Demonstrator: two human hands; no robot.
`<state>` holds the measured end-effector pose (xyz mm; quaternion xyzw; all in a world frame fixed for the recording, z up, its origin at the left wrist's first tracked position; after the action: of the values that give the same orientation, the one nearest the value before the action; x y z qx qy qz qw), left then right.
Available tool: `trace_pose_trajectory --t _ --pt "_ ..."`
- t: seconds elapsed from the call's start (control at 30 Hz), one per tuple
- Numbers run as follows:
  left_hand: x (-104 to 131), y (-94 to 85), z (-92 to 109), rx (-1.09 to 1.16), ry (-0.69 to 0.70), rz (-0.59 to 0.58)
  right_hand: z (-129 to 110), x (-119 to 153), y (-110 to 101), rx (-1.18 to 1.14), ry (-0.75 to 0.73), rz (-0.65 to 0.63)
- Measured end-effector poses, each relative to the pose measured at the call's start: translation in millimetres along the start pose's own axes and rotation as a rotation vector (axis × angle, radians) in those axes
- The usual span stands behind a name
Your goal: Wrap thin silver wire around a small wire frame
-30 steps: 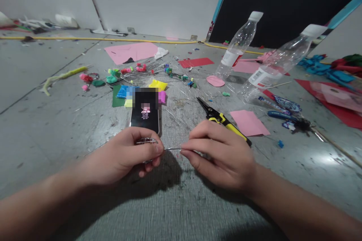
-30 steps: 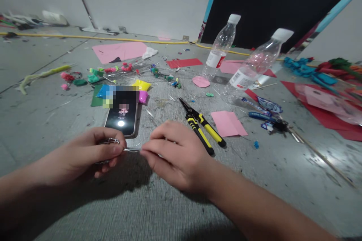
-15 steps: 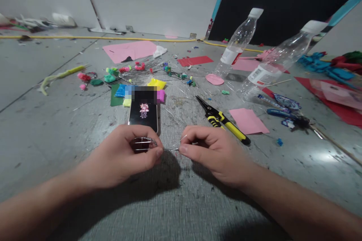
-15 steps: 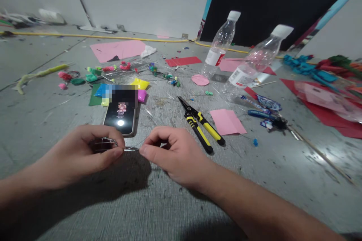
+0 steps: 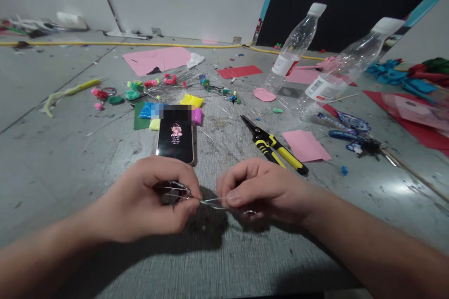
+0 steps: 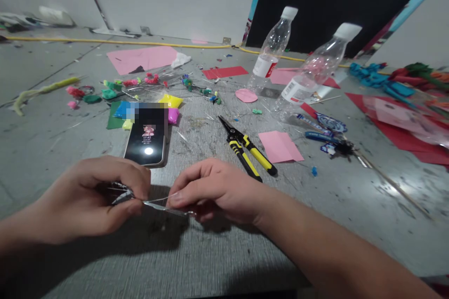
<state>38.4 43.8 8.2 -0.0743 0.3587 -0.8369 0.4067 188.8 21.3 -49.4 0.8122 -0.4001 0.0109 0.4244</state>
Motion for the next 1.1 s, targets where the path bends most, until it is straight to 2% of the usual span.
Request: trace_pose_trajectory --t 0.1,0.17,0.33,0.53,0.57,0.63,0.73,0.83,0.9,1.0,1.1 --pt "0.0 5.6 -5.9 0.105 -0.093 -0.053 6.0 0.1 5.3 -0.027 0.032 -0.084" --pt "0.6 8.9 -13.0 0.183 -0.180 -0.074 5.4 0.3 4.9 -0.007 -0.005 -0.095" --pt "2.0 14.8 -28.7 0.369 -0.358 -0.111 -16.8 6.0 0.2 0.239 -0.256 0.009" --pt "-0.5 17.5 -32.8 0.411 -0.436 -0.130 -47.4 23.7 13.0 0.681 -0.582 0.135" --pt "-0.4 17.1 -33.4 0.405 -0.444 -0.123 -48.3 24.1 12.3 0.704 -0.581 0.153" --pt "0.5 16.2 -34.1 0.393 -0.451 -0.109 -43.4 20.2 6.3 0.623 -0.485 0.148" --pt "2.9 17.2 -32.8 0.425 -0.448 -0.112 -26.2 11.1 -1.4 0.332 -0.255 0.042" --pt "4.5 21.1 -30.0 0.518 -0.468 -0.142 -16.6 8.4 -1.5 0.140 -0.153 -0.061" --pt "4.4 24.0 -27.7 0.582 -0.495 -0.168 -15.4 9.3 0.6 0.115 -0.142 -0.107" --pt "4.6 27.3 -25.5 0.658 -0.537 -0.203 -19.8 12.4 6.0 0.203 -0.190 -0.156" --pt "7.2 29.9 -26.9 0.753 -0.557 -0.207 -34.3 19.3 15.5 0.421 -0.424 -0.193"
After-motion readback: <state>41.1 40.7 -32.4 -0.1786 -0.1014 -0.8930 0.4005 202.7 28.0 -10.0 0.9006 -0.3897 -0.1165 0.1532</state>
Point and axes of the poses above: each hand's wrist, its own x-axis away from the middle knuckle, its own y-axis out of the palm, z = x × y, the point moved 7 cm from there along -x, towards the middle knuckle, and after that the axes turned 11 degrees about -x, right-handed, at the moved point
